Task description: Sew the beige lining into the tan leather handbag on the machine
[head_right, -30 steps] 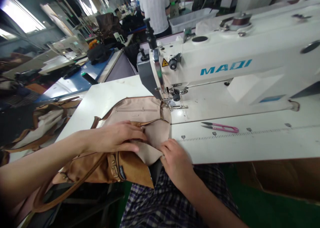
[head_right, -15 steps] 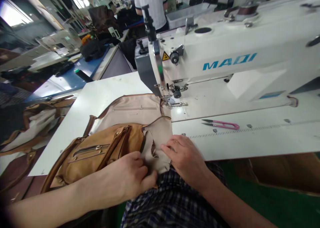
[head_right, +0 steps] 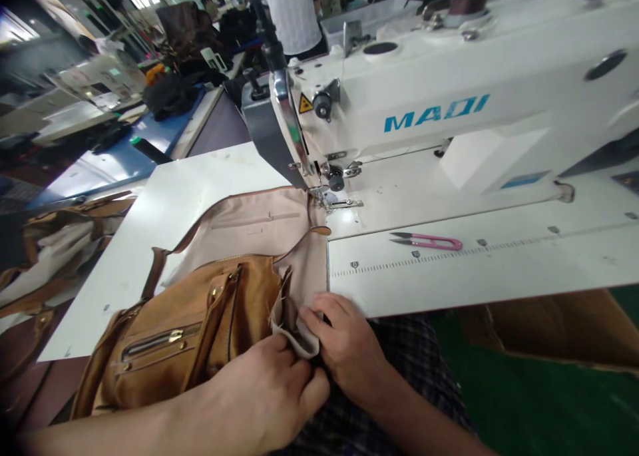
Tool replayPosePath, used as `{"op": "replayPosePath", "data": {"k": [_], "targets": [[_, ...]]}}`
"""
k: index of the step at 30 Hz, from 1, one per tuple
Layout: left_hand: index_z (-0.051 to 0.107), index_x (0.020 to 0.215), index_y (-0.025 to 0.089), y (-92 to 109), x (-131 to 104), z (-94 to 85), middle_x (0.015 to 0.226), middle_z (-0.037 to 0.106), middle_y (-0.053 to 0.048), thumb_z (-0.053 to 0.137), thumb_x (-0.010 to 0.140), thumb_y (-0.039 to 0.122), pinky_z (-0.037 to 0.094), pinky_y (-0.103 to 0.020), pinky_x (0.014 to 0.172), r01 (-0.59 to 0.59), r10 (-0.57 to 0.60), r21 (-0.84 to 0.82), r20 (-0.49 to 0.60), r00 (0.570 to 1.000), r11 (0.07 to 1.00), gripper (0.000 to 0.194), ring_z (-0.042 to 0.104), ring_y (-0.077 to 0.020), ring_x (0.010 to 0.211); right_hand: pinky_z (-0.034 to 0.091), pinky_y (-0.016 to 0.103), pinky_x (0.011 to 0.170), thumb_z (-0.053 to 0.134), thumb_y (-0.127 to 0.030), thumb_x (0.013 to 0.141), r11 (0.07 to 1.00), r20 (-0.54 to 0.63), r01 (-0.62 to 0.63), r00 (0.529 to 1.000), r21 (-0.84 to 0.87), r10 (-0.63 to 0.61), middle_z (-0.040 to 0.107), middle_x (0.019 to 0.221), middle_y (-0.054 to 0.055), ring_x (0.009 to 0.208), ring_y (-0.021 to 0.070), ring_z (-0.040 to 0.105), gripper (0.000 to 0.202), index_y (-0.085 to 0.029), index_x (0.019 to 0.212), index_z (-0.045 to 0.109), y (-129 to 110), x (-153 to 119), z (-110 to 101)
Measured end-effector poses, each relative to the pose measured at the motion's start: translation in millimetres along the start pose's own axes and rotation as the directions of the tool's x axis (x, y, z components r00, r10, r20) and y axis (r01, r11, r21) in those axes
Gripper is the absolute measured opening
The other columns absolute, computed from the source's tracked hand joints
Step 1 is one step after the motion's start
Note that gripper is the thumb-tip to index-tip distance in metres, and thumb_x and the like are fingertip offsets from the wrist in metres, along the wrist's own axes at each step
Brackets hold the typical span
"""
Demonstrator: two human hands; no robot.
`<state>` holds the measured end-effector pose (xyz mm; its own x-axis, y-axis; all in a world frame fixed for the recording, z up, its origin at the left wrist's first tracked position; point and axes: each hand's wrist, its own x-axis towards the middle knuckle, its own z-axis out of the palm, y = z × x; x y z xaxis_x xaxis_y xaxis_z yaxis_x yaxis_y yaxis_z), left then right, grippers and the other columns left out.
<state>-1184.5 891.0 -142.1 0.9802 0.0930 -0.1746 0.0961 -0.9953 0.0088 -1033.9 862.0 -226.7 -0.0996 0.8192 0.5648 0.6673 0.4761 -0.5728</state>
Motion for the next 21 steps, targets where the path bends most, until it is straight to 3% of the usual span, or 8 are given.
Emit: {"op": "replayPosePath", "data": {"k": [3, 6, 8, 10, 12, 15, 17, 21], "targets": [[0.049, 0.088, 0.015, -7, 2, -12.7, 0.068, 0.057, 0.001, 0.061, 0.084, 0.020, 0.047, -0.035, 0.052, 0.026, -0.024, -0.070, 0.029, 0.999, 0.997, 0.013, 0.054, -0.0182, 0.053, 0.052, 0.036, 0.079, 0.042, -0.018, 0.099, 1.000, 0.037, 0.000, 0.999, 0.011, 0.000, 0.065, 0.088, 0.008, 0.088, 0.0221, 0.058, 0.027, -0.012, 0.108, 0.066, 0, -5, -6], [0.050, 0.095, 0.016, -29, 2, -35.4, 0.078, 0.060, 0.000, 0.057, 0.092, 0.029, 0.045, -0.034, 0.053, 0.109, -0.103, -0.203, 0.040, 0.994, 0.973, 0.016, 0.055, -0.0180, 0.060, 0.049, 0.036, 0.073, 0.043, -0.019, 0.098, 1.000, 0.016, -0.029, 0.999, 0.003, 0.029, 0.066, 0.083, 0.007, 0.081, 0.0213, 0.057, 0.025, -0.014, 0.103, 0.068, 0, -4, -7], [0.051, 0.095, 0.016, -51, 4, -49.1, 0.089, 0.062, -0.003, 0.048, 0.097, 0.029, 0.048, -0.034, 0.066, 0.135, -0.134, -0.247, 0.020, 0.991, 0.960, 0.013, 0.059, -0.0188, 0.073, 0.049, 0.034, 0.072, 0.047, -0.014, 0.095, 0.999, -0.009, -0.034, 0.999, -0.001, 0.034, 0.066, 0.081, 0.006, 0.081, 0.0203, 0.057, 0.021, -0.016, 0.097, 0.068, 1, -3, -6], [0.054, 0.105, 0.015, -77, 8, -55.2, 0.113, 0.062, -0.008, 0.038, 0.099, 0.021, 0.044, -0.040, 0.093, 0.104, -0.114, -0.192, -0.042, 0.993, 0.976, 0.018, 0.058, -0.0215, 0.102, 0.048, 0.034, 0.073, 0.048, -0.009, 0.091, 1.000, 0.010, -0.003, 1.000, 0.000, 0.003, 0.066, 0.082, 0.006, 0.082, 0.0201, 0.058, 0.021, -0.015, 0.096, 0.068, 1, -2, -7], [0.047, 0.127, 0.014, -100, 17, -51.2, 0.140, 0.048, -0.009, 0.030, 0.100, 0.014, 0.022, -0.047, 0.114, 0.057, -0.065, -0.074, -0.109, 0.992, 0.996, 0.032, 0.041, -0.0220, 0.131, 0.049, 0.036, 0.076, 0.046, -0.006, 0.087, 1.000, 0.096, 0.019, 0.995, 0.005, -0.020, 0.066, 0.087, 0.008, 0.085, 0.0217, 0.057, 0.027, -0.012, 0.103, 0.066, -1, -2, -11], [0.029, 0.145, 0.013, -123, 36, -30.6, 0.152, 0.033, -0.007, 0.025, 0.100, 0.012, 0.004, -0.046, 0.120, 0.001, 0.006, 0.054, -0.127, 0.992, 0.999, 0.046, 0.023, -0.0186, 0.143, 0.048, 0.045, 0.088, 0.045, -0.006, 0.074, 0.999, 0.262, -0.024, 0.965, 0.025, 0.016, 0.063, 0.102, 0.013, 0.099, 0.0270, 0.054, 0.044, -0.007, 0.114, 0.061, -7, -5, -19], [0.029, 0.146, 0.013, -132, 47, -14.5, 0.152, 0.033, -0.008, 0.028, 0.099, 0.013, 0.005, -0.045, 0.119, -0.036, 0.049, 0.109, -0.123, 0.991, 0.993, 0.047, 0.024, -0.0207, 0.142, 0.046, 0.047, 0.095, 0.045, -0.007, 0.069, 1.000, 0.285, -0.021, 0.958, 0.003, 0.019, 0.062, 0.110, 0.014, 0.107, 0.0287, 0.052, 0.049, -0.006, 0.115, 0.061, -9, -7, -21], [0.038, 0.141, 0.010, -147, 49, 1.8, 0.122, 0.059, -0.011, 0.035, 0.096, 0.014, 0.034, -0.039, 0.102, 0.005, 0.003, 0.144, -0.055, 0.998, 0.990, 0.046, 0.054, -0.0241, 0.113, 0.051, 0.037, 0.092, 0.042, 0.002, 0.073, 0.992, 0.123, 0.073, 0.991, -0.101, -0.060, 0.067, 0.100, 0.010, 0.101, 0.0230, 0.057, 0.037, -0.011, 0.098, 0.066, -8, -8, -14]]}}
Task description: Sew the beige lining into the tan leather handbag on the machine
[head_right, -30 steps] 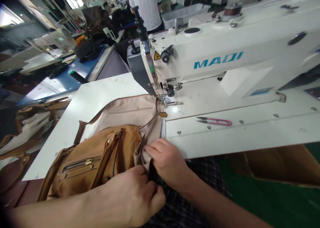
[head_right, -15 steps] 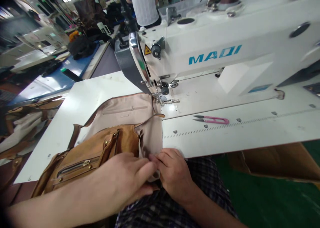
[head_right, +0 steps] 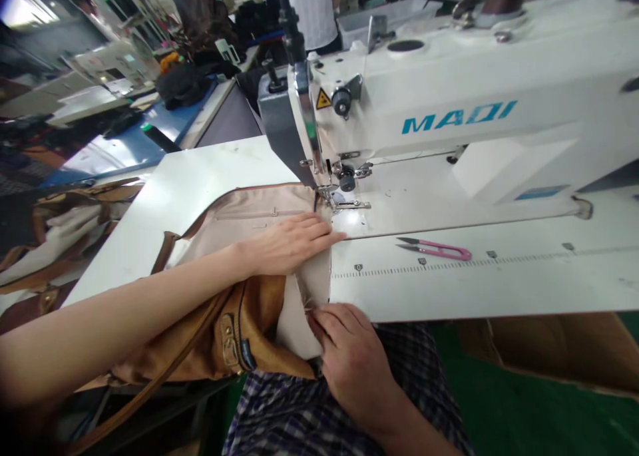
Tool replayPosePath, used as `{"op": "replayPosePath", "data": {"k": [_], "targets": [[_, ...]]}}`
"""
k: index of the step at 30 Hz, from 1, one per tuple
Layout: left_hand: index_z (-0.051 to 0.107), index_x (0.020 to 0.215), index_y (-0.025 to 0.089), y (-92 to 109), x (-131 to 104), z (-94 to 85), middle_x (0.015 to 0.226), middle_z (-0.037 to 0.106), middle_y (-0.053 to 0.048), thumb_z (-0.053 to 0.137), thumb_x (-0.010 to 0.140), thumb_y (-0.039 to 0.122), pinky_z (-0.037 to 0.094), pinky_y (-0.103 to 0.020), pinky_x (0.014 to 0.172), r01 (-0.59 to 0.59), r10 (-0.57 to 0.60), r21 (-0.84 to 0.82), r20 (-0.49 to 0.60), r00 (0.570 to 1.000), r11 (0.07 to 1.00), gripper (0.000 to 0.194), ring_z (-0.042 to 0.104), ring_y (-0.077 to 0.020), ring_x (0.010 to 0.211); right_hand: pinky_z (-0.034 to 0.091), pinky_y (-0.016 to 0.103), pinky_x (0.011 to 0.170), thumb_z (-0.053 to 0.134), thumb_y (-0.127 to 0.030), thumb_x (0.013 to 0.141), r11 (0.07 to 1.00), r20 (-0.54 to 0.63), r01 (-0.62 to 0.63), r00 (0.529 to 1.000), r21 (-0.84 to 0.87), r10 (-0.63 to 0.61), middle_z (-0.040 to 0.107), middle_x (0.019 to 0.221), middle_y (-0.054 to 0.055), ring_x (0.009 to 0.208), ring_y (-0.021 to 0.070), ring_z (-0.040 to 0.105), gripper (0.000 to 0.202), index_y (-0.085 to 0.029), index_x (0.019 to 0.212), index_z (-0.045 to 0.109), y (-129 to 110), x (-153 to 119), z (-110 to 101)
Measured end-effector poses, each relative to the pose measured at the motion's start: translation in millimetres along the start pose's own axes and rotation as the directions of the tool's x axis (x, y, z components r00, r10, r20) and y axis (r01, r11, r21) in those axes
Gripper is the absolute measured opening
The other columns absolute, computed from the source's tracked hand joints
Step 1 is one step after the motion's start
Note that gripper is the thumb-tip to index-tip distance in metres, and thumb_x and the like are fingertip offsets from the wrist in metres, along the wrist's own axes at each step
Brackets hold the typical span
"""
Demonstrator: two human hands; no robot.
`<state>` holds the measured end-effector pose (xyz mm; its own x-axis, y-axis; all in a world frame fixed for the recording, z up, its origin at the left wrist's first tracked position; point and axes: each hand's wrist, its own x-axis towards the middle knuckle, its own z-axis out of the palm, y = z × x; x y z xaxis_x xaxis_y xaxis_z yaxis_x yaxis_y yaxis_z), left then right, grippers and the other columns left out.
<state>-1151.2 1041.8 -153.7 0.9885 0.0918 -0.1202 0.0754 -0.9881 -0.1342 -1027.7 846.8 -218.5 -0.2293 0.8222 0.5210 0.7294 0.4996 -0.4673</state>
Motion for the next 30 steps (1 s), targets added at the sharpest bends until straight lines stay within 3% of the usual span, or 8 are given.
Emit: {"op": "replayPosePath", "data": {"k": [2, 4, 7, 10, 14, 18, 23, 30], "targets": [[0.046, 0.136, 0.011, -9, -9, -1.0, 0.101, 0.065, -0.009, 0.041, 0.096, 0.022, 0.040, -0.038, 0.090, 0.059, -0.059, 0.000, 0.071, 0.996, 0.998, 0.042, 0.059, -0.0242, 0.094, 0.051, 0.035, 0.092, 0.040, 0.004, 0.076, 0.999, -0.053, 0.041, 0.998, -0.032, -0.042, 0.068, 0.095, 0.008, 0.096, 0.0213, 0.058, 0.035, -0.014, 0.091, 0.066, 2, 2, 2], [0.052, 0.132, 0.014, -17, -18, -4.5, 0.091, 0.066, -0.008, 0.046, 0.096, 0.036, 0.041, -0.039, 0.087, 0.108, -0.107, 0.001, 0.129, 0.986, 0.994, 0.042, 0.060, -0.0247, 0.087, 0.050, 0.035, 0.094, 0.041, 0.005, 0.077, 0.997, -0.051, 0.073, 0.996, -0.040, -0.075, 0.069, 0.092, 0.007, 0.094, 0.0205, 0.059, 0.034, -0.015, 0.086, 0.066, 5, 6, 0], [0.049, 0.136, 0.016, -21, -27, -5.3, 0.107, 0.065, -0.010, 0.052, 0.093, 0.047, 0.040, -0.039, 0.091, 0.132, -0.132, 0.012, 0.123, 0.984, 0.991, 0.053, 0.060, -0.0246, 0.094, 0.049, 0.035, 0.095, 0.040, 0.005, 0.076, 0.995, -0.009, 0.096, 0.995, -0.032, -0.097, 0.069, 0.090, 0.006, 0.091, 0.0192, 0.060, 0.035, -0.017, 0.082, 0.066, 10, 9, -6], [0.043, 0.141, 0.019, -13, -31, 3.3, 0.135, 0.052, -0.010, 0.054, 0.093, 0.041, 0.030, -0.040, 0.106, 0.128, -0.128, -0.007, 0.028, 0.991, 0.992, 0.054, 0.050, -0.0250, 0.121, 0.051, 0.034, 0.090, 0.039, 0.005, 0.078, 0.993, 0.015, 0.114, 0.993, -0.037, -0.113, 0.070, 0.088, 0.006, 0.087, 0.0179, 0.062, 0.036, -0.017, 0.083, 0.067, 15, 10, -11], [0.045, 0.140, 0.022, -1, -36, 15.9, 0.148, 0.042, -0.003, 0.039, 0.100, 0.027, 0.013, -0.040, 0.117, 0.131, -0.134, -0.075, -0.030, 0.991, 0.989, 0.041, 0.031, -0.0193, 0.140, 0.050, 0.032, 0.091, 0.044, 0.001, 0.085, 0.986, 0.045, 0.158, 0.987, -0.043, -0.156, 0.071, 0.091, 0.005, 0.089, 0.0164, 0.064, 0.030, -0.018, 0.089, 0.068, 25, 5, -9], [0.042, 0.142, 0.019, 3, -34, 15.6, 0.148, 0.041, -0.004, 0.038, 0.100, 0.027, 0.012, -0.042, 0.118, 0.121, -0.125, -0.094, -0.039, 0.991, 0.988, 0.042, 0.034, -0.0179, 0.138, 0.052, 0.029, 0.088, 0.046, -0.006, 0.090, 0.975, 0.061, 0.205, 0.978, -0.081, -0.201, 0.072, 0.089, 0.004, 0.090, 0.0166, 0.065, 0.027, -0.021, 0.097, 0.068, 43, 0, -12], [0.045, 0.140, 0.024, 0, -25, 8.8, 0.148, 0.042, -0.007, 0.048, 0.097, 0.039, 0.026, -0.044, 0.111, 0.175, -0.177, -0.130, -0.004, 0.984, 0.976, 0.046, 0.046, -0.0236, 0.129, 0.054, 0.024, 0.073, 0.052, -0.014, 0.090, 0.964, 0.194, 0.254, 0.952, -0.081, -0.235, 0.073, 0.091, 0.003, 0.078, 0.0158, 0.066, 0.026, -0.025, 0.107, 0.068, 70, 4, -22], [0.055, 0.132, 0.026, 1, -22, -7.1, 0.142, 0.048, -0.011, 0.042, 0.098, 0.047, 0.008, -0.055, 0.116, 0.196, -0.194, -0.326, 0.040, 0.980, 0.925, 0.043, 0.046, -0.0266, 0.131, 0.053, 0.030, 0.075, 0.052, -0.016, 0.087, 0.965, 0.115, 0.206, 0.975, -0.160, -0.189, 0.073, 0.093, 0.005, 0.081, 0.0193, 0.065, 0.025, -0.023, 0.104, 0.069, 79, 1, -3]]}}
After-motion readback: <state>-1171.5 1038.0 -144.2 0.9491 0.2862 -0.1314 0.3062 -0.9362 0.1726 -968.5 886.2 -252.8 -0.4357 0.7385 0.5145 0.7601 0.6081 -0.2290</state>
